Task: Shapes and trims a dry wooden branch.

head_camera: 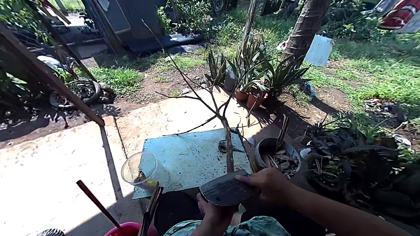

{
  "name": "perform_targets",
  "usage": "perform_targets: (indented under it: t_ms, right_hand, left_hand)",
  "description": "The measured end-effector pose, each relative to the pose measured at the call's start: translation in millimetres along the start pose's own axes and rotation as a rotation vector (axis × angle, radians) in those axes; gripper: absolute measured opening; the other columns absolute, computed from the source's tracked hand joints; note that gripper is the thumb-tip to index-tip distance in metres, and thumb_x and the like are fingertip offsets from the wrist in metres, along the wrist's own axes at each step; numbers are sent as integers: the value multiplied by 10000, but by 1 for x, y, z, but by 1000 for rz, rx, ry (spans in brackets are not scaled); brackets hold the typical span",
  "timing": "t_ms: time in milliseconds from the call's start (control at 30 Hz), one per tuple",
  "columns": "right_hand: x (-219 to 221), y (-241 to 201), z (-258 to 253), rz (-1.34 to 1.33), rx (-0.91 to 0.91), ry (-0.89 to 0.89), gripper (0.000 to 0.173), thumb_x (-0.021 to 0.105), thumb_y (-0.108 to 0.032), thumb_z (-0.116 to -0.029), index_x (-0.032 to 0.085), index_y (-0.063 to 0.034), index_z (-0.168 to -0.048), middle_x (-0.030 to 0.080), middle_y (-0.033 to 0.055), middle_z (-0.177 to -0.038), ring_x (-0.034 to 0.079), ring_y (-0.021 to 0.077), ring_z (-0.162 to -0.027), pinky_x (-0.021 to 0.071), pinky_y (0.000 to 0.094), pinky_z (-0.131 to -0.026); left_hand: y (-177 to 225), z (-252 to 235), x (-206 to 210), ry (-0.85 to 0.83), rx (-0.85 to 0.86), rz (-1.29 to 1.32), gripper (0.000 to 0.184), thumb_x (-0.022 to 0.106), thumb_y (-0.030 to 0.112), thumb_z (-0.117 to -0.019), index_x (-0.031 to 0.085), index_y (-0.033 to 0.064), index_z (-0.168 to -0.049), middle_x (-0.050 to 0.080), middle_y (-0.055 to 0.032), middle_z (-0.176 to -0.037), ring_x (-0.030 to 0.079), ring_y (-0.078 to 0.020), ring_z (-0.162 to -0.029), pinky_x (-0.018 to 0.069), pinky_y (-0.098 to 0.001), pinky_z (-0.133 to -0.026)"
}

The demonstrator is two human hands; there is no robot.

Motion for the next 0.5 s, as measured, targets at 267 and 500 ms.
perform_targets:
  t_ms: [267, 500]
  right_hand:
    - [-16, 22, -12, 236, 148, -287, 621, 744, -192, -830, 618, -201, -1438, 682, 145, -713, 687, 358, -632, 542, 538, -563]
    - [-17, 3, -8, 173, 115, -389, 657, 769, -214, -819, 603, -204, -1454, 688, 149, -715, 688, 364, -634, 541, 551, -566]
  left_hand:
    - [-32, 1, -3, -11, -313, 186, 257, 381, 120, -1093, 574, 65, -1253, 709, -133, -1041, 721, -220, -891, 610, -339, -805]
    - [-37, -4, -10, -56, -384, 314, 285, 405, 154, -1077, 660, 26, -1065, 712, -135, -954, 707, -211, -855, 595, -331, -787]
Point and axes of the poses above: each hand's wrist, its own z-axis away from the middle knuckle, its own x-axis out of the palm, y = z × x, the point moved 5 cm from there along -z, towards the middle knuckle
